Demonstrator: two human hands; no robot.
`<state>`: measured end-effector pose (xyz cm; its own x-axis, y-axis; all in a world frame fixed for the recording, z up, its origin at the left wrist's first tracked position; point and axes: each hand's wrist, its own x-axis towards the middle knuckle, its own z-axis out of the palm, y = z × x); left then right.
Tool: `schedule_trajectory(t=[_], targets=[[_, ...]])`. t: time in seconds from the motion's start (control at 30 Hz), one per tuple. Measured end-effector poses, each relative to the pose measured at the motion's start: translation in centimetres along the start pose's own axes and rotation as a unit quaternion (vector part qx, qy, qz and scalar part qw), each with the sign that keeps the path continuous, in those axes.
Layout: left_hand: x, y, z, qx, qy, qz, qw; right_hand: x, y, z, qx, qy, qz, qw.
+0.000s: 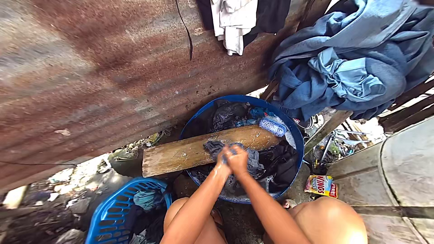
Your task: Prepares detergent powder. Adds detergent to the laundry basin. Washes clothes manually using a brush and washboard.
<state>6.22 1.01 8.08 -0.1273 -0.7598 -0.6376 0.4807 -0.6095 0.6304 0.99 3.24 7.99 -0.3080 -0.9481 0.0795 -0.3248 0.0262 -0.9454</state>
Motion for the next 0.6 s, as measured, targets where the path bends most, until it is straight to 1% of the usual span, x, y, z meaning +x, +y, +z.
schedule_trajectory(t=[0.03, 0.07, 0.1, 0.13, 0.17, 0.2, 0.23, 0.27, 0.3, 0.33, 0.37, 0.4, 0.43, 0.47, 0.5, 0.53, 0.57, 0.6], targets=[[-1.2, -0.1, 1.1, 0.069, 0.02, -0.004, 0.997, 2.0, 1.2, -1.5, -0.003, 0.018, 0.071, 0.997], [-1.9, -0.2, 1.6, 0.111, 0.021, -0.008, 0.994, 3.3, 2.3, -2.4, -0.004, 0.044, 0.114, 0.992], [-2.0, 0.0, 1.9, 0.125, 0.02, -0.006, 0.992, 3.7, 2.5, -2.5, -0.007, 0.066, 0.128, 0.99], [-1.6, 0.1, 1.9, 0.13, 0.029, 0.01, 0.991, 3.3, 1.9, -2.1, -0.016, 0.07, 0.115, 0.991], [-0.9, 0.4, 1.4, 0.124, 0.033, 0.025, 0.991, 2.0, 1.1, -1.2, -0.026, 0.058, 0.073, 0.995], [-0.3, 0.9, 0.5, 0.125, 0.029, 0.035, 0.991, 0.1, 0.3, 0.1, -0.04, 0.031, 0.002, 0.999], [-0.2, 2.0, -0.4, 0.134, 0.014, 0.037, 0.99, -1.4, -0.3, 1.6, -0.055, 0.027, -0.089, 0.994], [0.2, 2.7, -1.0, 0.139, -0.012, 0.054, 0.989, -1.8, -0.4, 2.6, -0.063, 0.054, -0.173, 0.981], [1.0, 2.2, -1.6, 0.123, -0.042, 0.091, 0.987, -1.2, -0.2, 2.4, -0.067, 0.064, -0.201, 0.975], [1.7, 1.5, -2.1, 0.088, -0.069, 0.116, 0.987, -0.2, 0.3, 1.2, -0.079, 0.044, -0.167, 0.982], [0.6, 2.3, -1.6, 0.093, -0.057, 0.083, 0.991, 1.3, 1.1, -0.5, -0.102, 0.007, -0.095, 0.99], [-0.5, 3.6, -1.2, 0.153, -0.051, 0.061, 0.985, 3.1, 2.1, -2.6, -0.13, -0.036, -0.019, 0.991], [-1.2, 5.0, -1.3, 0.255, -0.058, 0.072, 0.962, 4.8, 3.1, -4.4, -0.147, -0.08, 0.039, 0.985], [-1.3, 6.3, -1.9, 0.379, -0.068, 0.107, 0.917, 5.9, 3.3, -5.6, -0.147, -0.117, 0.072, 0.98], [-1.0, 7.5, -2.6, 0.486, -0.078, 0.131, 0.861, 6.6, 2.6, -6.1, -0.144, -0.153, 0.08, 0.974], [-0.7, 8.0, -3.4, 0.558, -0.083, 0.148, 0.812, 6.5, 1.3, -6.1, -0.136, -0.179, 0.075, 0.972], [-0.6, 8.1, -3.9, 0.594, -0.099, 0.161, 0.782, 6.0, -0.1, -5.9, -0.107, -0.193, 0.049, 0.974], [-0.8, 8.0, -3.9, 0.603, -0.124, 0.175, 0.769, 5.4, -1.3, -5.5, -0.058, -0.201, 0.013, 0.978]])
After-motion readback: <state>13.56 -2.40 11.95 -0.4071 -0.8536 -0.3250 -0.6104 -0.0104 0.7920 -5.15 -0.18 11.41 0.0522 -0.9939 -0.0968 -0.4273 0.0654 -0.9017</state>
